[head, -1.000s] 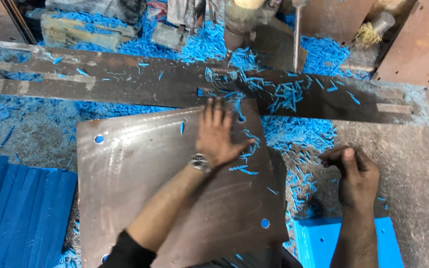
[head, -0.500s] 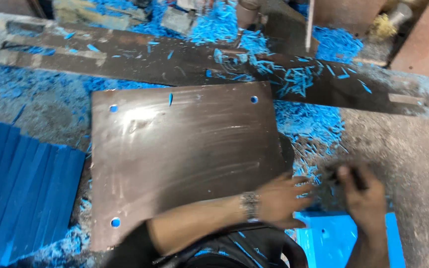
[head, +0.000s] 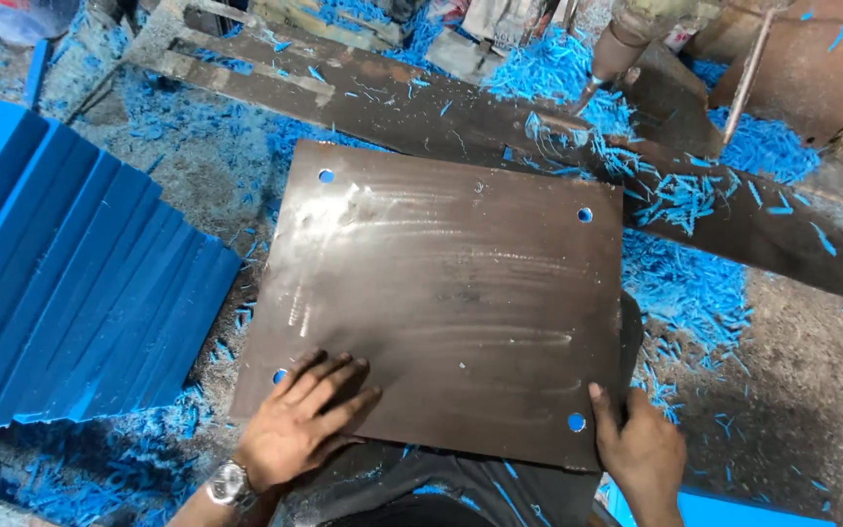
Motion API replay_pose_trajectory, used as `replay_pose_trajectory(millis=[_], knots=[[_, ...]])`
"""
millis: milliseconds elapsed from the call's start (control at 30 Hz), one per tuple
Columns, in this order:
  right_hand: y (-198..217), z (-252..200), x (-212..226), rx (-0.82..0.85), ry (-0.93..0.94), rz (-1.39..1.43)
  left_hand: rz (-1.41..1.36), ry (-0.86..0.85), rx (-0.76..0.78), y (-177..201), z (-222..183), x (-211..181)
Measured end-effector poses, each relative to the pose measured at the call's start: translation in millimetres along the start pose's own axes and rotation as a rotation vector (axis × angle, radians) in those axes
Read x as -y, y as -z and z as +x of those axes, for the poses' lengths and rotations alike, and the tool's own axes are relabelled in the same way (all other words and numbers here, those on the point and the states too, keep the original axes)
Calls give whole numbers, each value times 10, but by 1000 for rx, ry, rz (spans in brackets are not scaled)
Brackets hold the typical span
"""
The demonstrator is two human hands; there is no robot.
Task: Using a drill press to machine holes into stacks of blue and brown plates.
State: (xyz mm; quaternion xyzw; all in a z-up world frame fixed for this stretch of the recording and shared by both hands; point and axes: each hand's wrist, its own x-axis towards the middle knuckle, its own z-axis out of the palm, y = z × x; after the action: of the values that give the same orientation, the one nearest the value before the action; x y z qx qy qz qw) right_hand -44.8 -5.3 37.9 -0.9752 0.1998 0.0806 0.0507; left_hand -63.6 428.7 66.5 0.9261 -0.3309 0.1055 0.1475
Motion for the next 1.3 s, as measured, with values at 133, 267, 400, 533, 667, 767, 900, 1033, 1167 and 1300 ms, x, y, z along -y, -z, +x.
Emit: replay_pose_trajectory(millis=[133, 267, 400, 533, 667, 767, 900, 1033, 1167, 1300], knots=[[-193, -118, 98, 112, -67, 15, 177, 58, 9, -5, -178, 388], [-301, -593, 588, 282, -74, 221, 159, 78, -218, 211, -76, 941], [-557, -979, 899, 608, 121, 594, 399, 443, -334, 214, -156, 1329], [-288, -912, 1069, 730, 899, 899, -112, 936, -632, 42, 8, 1522], [107, -306, 1046, 580, 1109, 818, -657, 1307, -754, -261, 239, 1651], [182, 319, 904, -15, 535, 797, -673, 1371, -591, -226, 471, 1494], [221, 1164, 856, -215, 453, 354, -793, 1557, -623, 120, 821, 1210], [55, 1568, 1170, 343, 254, 487, -778, 1564, -570, 121, 840, 1240], [-38, 1353, 1152, 308, 311, 306, -778, 1563, -520, 148, 815, 1254], [293, 794, 1054, 391, 296, 300, -827, 1562, -538, 230, 883, 1169]])
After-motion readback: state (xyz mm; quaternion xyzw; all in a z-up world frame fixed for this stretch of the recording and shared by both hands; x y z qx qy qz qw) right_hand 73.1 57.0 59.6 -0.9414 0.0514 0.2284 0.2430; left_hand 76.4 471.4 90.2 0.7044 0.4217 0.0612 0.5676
